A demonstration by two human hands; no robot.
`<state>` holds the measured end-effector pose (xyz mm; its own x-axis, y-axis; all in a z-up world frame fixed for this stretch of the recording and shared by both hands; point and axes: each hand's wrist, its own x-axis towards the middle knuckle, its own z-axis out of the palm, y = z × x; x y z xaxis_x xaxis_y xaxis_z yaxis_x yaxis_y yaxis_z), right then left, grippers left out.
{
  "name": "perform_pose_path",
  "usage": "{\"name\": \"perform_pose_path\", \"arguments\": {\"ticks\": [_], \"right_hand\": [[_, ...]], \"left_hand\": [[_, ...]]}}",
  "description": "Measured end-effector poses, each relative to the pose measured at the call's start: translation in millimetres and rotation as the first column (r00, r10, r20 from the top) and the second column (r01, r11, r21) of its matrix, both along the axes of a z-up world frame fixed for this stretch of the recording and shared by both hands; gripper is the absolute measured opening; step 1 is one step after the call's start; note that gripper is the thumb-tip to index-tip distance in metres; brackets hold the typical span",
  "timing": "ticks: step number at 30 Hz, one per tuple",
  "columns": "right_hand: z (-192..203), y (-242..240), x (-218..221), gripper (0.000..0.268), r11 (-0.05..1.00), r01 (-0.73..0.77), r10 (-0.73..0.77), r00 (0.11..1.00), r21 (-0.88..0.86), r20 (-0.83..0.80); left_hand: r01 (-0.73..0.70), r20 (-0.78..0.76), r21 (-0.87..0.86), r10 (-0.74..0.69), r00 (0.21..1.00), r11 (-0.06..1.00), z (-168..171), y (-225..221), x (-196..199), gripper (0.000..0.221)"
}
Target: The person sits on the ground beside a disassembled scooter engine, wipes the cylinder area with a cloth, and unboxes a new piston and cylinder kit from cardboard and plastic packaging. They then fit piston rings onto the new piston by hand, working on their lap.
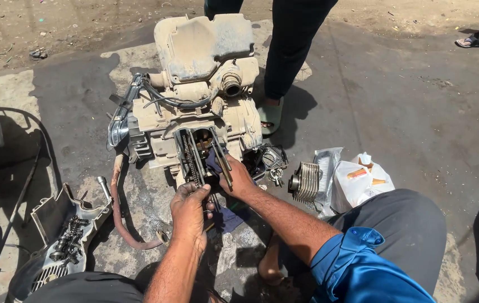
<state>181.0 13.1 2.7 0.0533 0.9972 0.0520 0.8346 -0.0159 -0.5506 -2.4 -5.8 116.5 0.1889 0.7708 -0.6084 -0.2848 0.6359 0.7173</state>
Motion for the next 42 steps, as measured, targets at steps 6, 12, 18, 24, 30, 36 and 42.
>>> {"name": "perform_pose_path", "arguments": {"ticks": [6,12,18,24,30,36,42], "right_hand": [[-65.6,25.3,-43.9,0.037,0.848,0.526,-0.491,0.739,-0.061,-0.461],[-97.8,42.7,-48.3,0.056,0.932,0.36,-0.352,0.869,-0.043,-0.349],[-85.8,46.7,-62.4,0.057,0.928,0.363,-0.359,0.931,-0.083,0.06],[-11.5,28.0,-50.7,0.044,0.972,0.182,-0.16,0.976,-0.146,0.15],[-44.4,46.1,-39.7,0.055,0.99,0.14,-0.142,0.986,0.03,0.09],[-9.2,21.6,-42.6,0.055,0.984,0.094,-0.075,0.989,-0.153,0.124],[-81.5,-12.3,-60.7,0.038,0.974,-0.114,0.097,0.991,0.197,0.096]], "left_hand": [[-0.028,0.017,0.019,0.027,0.999,0.999,-4.0,-4.6,-3.1,0.018],[-0.029,0.02,-0.049,0.03,0.999,0.998,7.5,-2.0,-7.2,0.017],[-0.001,0.042,-0.043,0.003,0.999,0.999,2.7,-3.0,-7.3,0.013],[-0.01,0.045,-0.038,0.011,0.999,0.999,5.0,-5.3,-4.8,0.012],[-0.017,0.027,-0.027,0.017,0.999,1.0,6.5,-3.9,-6.8,0.013],[0.024,0.021,-0.018,-0.023,1.0,1.0,6.2,-5.0,-2.5,0.013],[0.011,0.013,-0.025,-0.01,1.0,1.0,11.1,-4.6,-1.9,0.013]]}}
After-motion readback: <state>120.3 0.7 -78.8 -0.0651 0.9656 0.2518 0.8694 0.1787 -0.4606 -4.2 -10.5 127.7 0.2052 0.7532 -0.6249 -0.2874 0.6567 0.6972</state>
